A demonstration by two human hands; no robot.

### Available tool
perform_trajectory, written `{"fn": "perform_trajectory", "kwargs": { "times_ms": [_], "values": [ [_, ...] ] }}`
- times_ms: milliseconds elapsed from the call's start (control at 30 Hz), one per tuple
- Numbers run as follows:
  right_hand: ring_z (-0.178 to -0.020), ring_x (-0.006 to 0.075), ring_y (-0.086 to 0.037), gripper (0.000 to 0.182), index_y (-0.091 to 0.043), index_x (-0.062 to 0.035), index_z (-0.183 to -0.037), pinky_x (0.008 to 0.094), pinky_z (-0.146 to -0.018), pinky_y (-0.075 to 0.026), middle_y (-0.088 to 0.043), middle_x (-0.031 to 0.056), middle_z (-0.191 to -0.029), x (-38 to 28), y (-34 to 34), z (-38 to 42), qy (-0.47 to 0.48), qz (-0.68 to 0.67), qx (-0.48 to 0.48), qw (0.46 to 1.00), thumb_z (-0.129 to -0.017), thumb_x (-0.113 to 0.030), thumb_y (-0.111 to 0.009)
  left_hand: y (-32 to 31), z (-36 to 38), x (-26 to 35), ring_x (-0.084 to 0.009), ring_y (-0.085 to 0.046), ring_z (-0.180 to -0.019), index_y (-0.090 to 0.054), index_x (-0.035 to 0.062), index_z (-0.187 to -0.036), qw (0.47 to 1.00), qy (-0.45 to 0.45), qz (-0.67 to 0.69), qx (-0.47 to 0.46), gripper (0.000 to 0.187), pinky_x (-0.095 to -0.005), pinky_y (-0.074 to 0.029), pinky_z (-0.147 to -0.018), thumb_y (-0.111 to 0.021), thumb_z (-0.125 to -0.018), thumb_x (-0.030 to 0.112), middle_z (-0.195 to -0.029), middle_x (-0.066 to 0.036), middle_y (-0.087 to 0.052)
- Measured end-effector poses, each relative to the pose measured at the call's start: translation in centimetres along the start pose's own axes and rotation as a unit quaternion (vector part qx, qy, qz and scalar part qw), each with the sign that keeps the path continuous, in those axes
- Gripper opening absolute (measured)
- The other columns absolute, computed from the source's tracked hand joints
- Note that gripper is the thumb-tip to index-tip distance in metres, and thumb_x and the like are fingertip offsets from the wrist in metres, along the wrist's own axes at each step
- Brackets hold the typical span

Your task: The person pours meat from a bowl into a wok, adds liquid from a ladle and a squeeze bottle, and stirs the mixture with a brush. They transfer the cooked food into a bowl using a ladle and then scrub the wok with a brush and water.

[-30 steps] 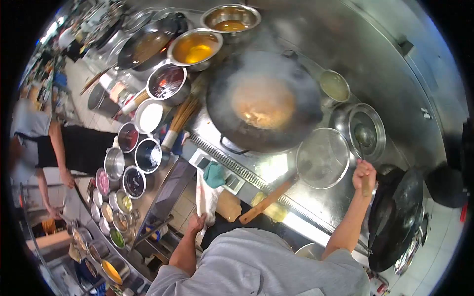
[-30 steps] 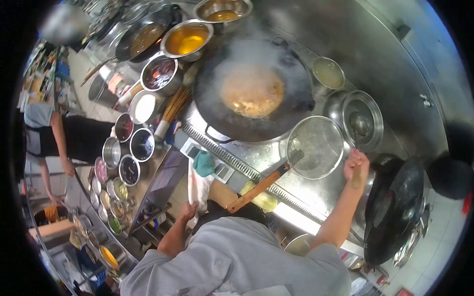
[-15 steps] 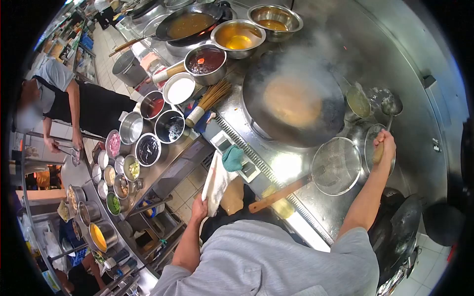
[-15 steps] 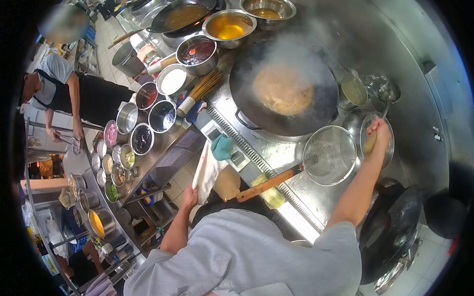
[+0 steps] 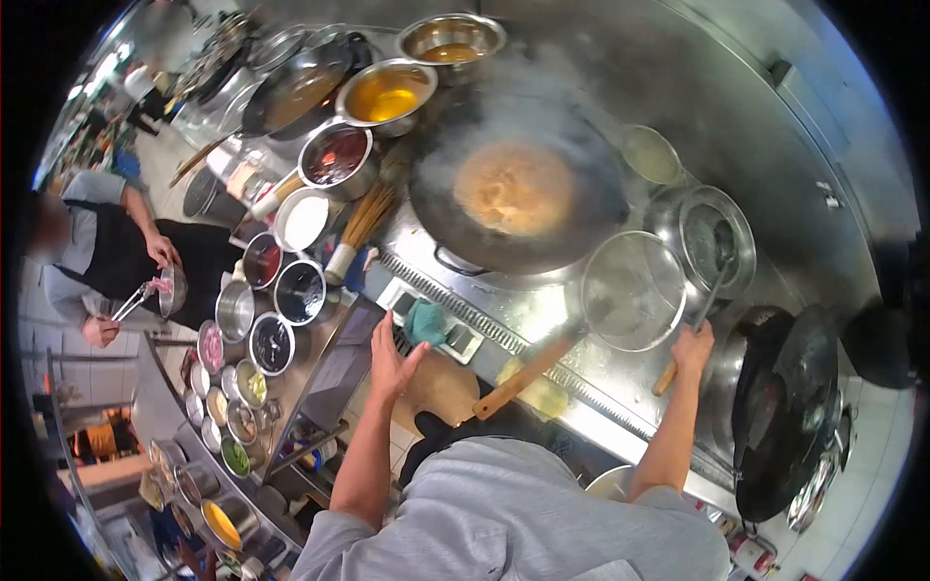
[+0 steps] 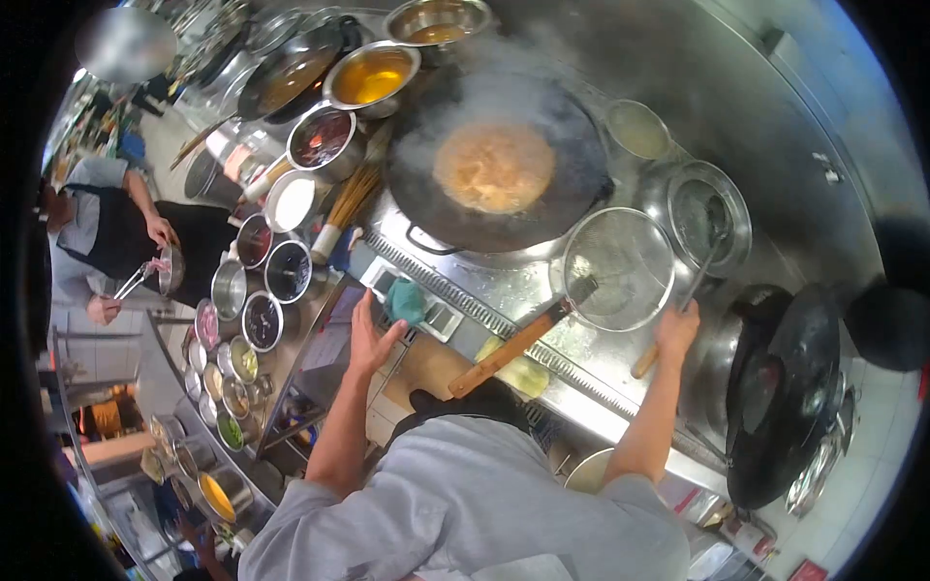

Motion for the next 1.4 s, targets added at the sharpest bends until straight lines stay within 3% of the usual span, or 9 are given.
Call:
{"fn": "perform_trajectory", "kwargs": {
  "times_ms": [100, 233, 367, 500, 567, 767, 833, 1200, 1400],
  "values": [
    [-0.053, 0.0216, -0.058, 0.03, -0.062, 0.0086, -0.116, 0.0406, -0.048, -0.048, -0.061, 0.0115, -0.073, 0.2, -1.4, 1.1, -0.173, -0.196, -0.085, 0.961, -0.092, -0.008, -0.057, -2.5, -2.8, 0.1, -0.0459, -0.049, -0.135, -0.035, -0.0046, -0.156, 0.999, 0.002, -0.029, -0.045, 0.104, -0.0503, -0.041, -0.114, -0.086, -0.079, 0.043, -0.145, -0.031, -0.051],
    [-0.046, 0.0194, -0.049, 0.022, -0.064, 0.0024, -0.095, 0.038, -0.044, -0.045, -0.054, 0.0079, -0.063, -2.2, -3.5, -0.8, -0.179, -0.343, -0.105, 0.916, -0.098, -0.013, -0.048, -4.7, -4.3, -1.3, -0.0486, -0.059, -0.122, -0.049, -0.0054, -0.147, 0.998, 0.019, -0.048, -0.047, 0.097, -0.053, -0.047, -0.107, -0.086, -0.074, 0.048, -0.131, -0.032, -0.061],
    [-0.052, 0.0171, -0.05, 0.023, -0.057, -0.0112, -0.077, 0.0363, -0.049, -0.045, -0.052, 0.002, -0.064, -2.6, -4.5, -7.8, -0.162, -0.382, -0.115, 0.902, -0.098, -0.021, -0.061, -5.8, -5.2, -2.5, -0.0421, -0.06, -0.121, -0.062, 0.0033, -0.134, 0.992, 0.066, -0.086, -0.061, 0.08, -0.0487, -0.048, -0.107, -0.087, -0.07, 0.045, -0.128, -0.026, -0.063],
    [-0.049, 0.012, -0.047, 0.019, -0.052, -0.0112, -0.088, 0.0312, -0.041, -0.038, -0.05, 0.0002, -0.066, -8.6, -2.5, -9.3, -0.087, -0.304, -0.08, 0.945, -0.1, -0.016, -0.066, -4.8, -4.3, -2.2, -0.0415, -0.065, -0.112, -0.063, 0.0001, -0.129, 0.992, 0.12, -0.014, -0.045, 0.077, -0.0465, -0.052, -0.099, -0.083, -0.071, 0.047, -0.117, -0.024, -0.067],
    [-0.051, 0.0127, -0.05, 0.023, -0.06, -0.0044, -0.12, 0.0321, -0.042, -0.041, -0.056, 0.0044, -0.071, -10.1, -1.1, -8.4, -0.035, -0.231, -0.026, 0.972, -0.101, -0.018, -0.064, -3.5, -2.9, -1.7, -0.037, -0.067, -0.107, -0.063, -0.0004, -0.127, 0.982, 0.142, 0.115, -0.045, 0.069, -0.0443, -0.054, -0.096, -0.079, -0.077, 0.044, -0.113, -0.02, -0.069],
    [-0.07, 0.0172, -0.063, 0.062, -0.043, 0.0028, -0.152, 0.0302, -0.058, -0.052, -0.067, 0.017, -0.107, -8.8, 1.5, -0.6, 0.119, -0.099, 0.078, 0.985, -0.099, -0.019, -0.067, -4.0, 5.6, -1.6, -0.0238, -0.071, -0.093, -0.06, 0.0048, -0.132, 0.741, 0.237, 0.618, -0.114, 0.049, -0.0402, -0.059, -0.085, -0.071, -0.093, 0.033, -0.107, -0.01, -0.07],
    [-0.073, 0.0129, -0.061, 0.059, -0.048, 0.0026, -0.151, 0.0267, -0.062, -0.05, -0.066, 0.0104, -0.103, -6.8, 0.3, 0.8, 0.011, -0.163, -0.01, 0.986, -0.1, -0.021, -0.067, -2.7, 7.7, -0.8, -0.0226, -0.07, -0.09, -0.059, 0.0059, -0.134, 0.711, 0.256, 0.643, -0.128, 0.049, -0.0402, -0.06, -0.082, -0.071, -0.094, 0.032, -0.107, -0.01, -0.069],
    [-0.065, 0.0089, -0.05, 0.048, -0.052, -0.0103, -0.155, 0.0264, -0.06, -0.044, -0.051, -0.0006, -0.074, -8.4, 1.0, 12.6, 0.015, -0.018, -0.03, 0.999, -0.11, -0.028, -0.051, -1.2, 7.5, -3.7, -0.0166, -0.067, -0.092, -0.06, 0.0052, -0.13, 0.771, 0.281, 0.533, -0.203, 0.053, -0.0352, -0.057, -0.078, -0.086, -0.086, 0.019, -0.105, -0.004, -0.068],
    [-0.051, 0.0088, -0.045, 0.053, -0.047, -0.016, -0.157, 0.0285, -0.042, -0.037, -0.049, -0.0026, -0.067, -4.7, -2.2, 19.5, -0.137, -0.165, -0.01, 0.977, -0.106, -0.022, -0.057, 2.8, 4.1, -10.6, -0.0168, -0.066, -0.093, -0.062, 0.0072, -0.121, 0.816, 0.233, 0.482, -0.219, 0.047, -0.0346, -0.056, -0.082, -0.086, -0.084, 0.022, -0.104, -0.003, -0.067]
  ]
}}
Point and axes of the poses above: each hand's wrist, its own z-axis away from the middle knuckle, its own y-axis out of the back of the hand, x = y × z, the point moved 9 cm from there along -z, towards the middle knuckle
